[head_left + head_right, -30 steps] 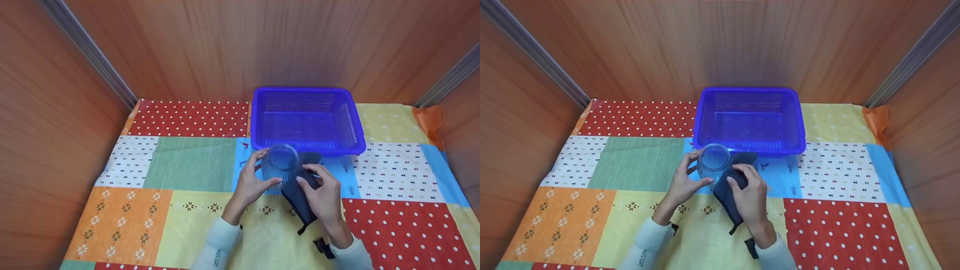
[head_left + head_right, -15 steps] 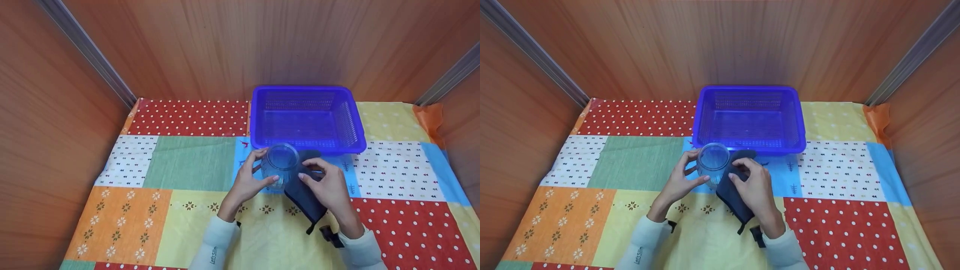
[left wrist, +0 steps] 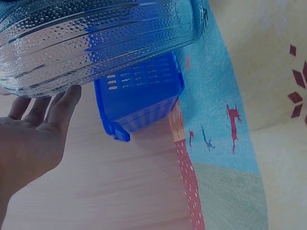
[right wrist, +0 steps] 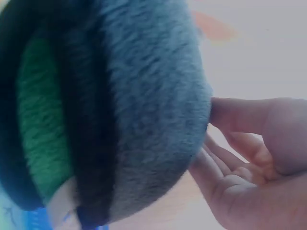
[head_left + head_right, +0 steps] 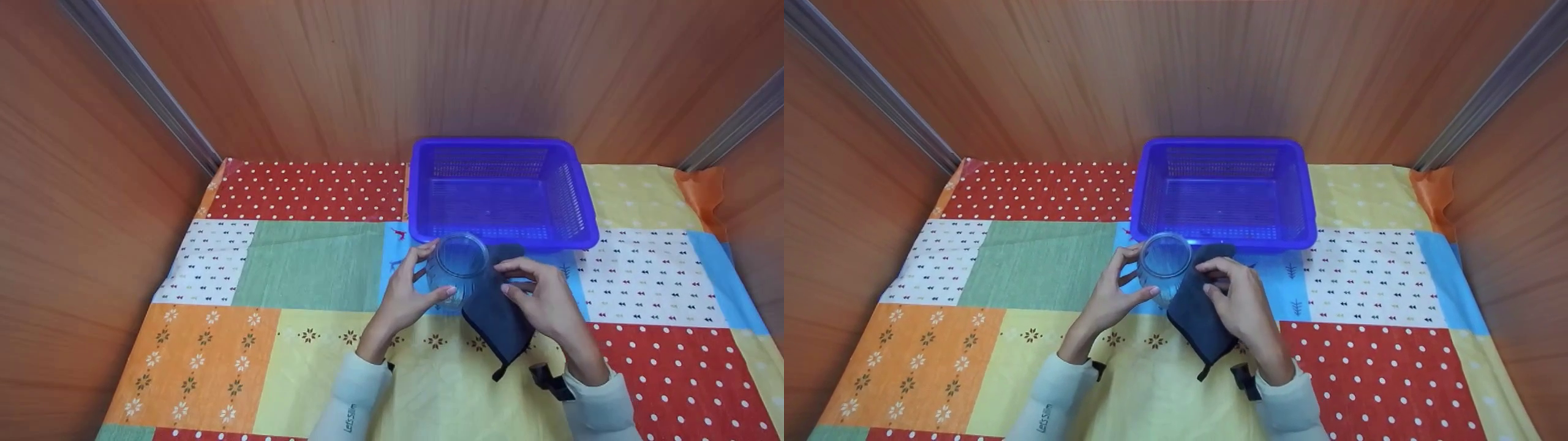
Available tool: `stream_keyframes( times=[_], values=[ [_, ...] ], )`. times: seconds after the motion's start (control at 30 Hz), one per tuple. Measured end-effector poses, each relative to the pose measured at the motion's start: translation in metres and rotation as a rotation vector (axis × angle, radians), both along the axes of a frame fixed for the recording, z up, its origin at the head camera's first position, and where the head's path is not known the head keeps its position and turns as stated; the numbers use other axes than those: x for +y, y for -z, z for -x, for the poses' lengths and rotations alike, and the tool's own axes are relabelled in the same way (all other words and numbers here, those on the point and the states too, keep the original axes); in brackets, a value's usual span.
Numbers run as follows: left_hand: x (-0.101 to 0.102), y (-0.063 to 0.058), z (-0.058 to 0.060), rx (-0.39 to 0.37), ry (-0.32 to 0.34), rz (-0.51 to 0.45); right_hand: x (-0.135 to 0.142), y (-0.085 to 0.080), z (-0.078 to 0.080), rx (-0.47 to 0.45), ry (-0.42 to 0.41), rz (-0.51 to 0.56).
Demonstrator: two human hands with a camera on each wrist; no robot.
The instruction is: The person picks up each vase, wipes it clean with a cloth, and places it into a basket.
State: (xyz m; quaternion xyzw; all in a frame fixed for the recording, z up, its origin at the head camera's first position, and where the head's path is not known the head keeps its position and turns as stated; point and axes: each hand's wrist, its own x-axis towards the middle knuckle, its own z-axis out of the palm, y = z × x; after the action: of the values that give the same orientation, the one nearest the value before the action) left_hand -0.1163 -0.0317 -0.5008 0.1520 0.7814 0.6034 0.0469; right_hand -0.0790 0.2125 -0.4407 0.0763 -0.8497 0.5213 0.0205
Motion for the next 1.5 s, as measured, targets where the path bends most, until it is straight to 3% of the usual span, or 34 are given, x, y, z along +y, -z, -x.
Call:
stream_keyframes(
  times=[0.17,0.5,1.1,1.23,1.5],
  values=[
    [0.001,0.002,0.0,-0.003,0.0,-0.006,-0.007,0.012,-0.002,0.052,0.075,0.022],
    [0.003,0.003,-0.002,0.009,-0.027,-0.016,-0.011,0.028,-0.004,0.192,0.112,0.059],
    [0.003,0.001,-0.001,0.009,-0.025,-0.029,-0.017,0.044,-0.008,0.225,0.169,0.141],
    [0.001,0.001,0.001,0.01,-0.012,-0.008,-0.017,0.057,-0.007,0.217,0.184,0.164],
    [0.001,0.004,0.001,0.037,0.01,0.029,-0.018,0.1,-0.003,0.145,0.208,0.166]
  ],
)
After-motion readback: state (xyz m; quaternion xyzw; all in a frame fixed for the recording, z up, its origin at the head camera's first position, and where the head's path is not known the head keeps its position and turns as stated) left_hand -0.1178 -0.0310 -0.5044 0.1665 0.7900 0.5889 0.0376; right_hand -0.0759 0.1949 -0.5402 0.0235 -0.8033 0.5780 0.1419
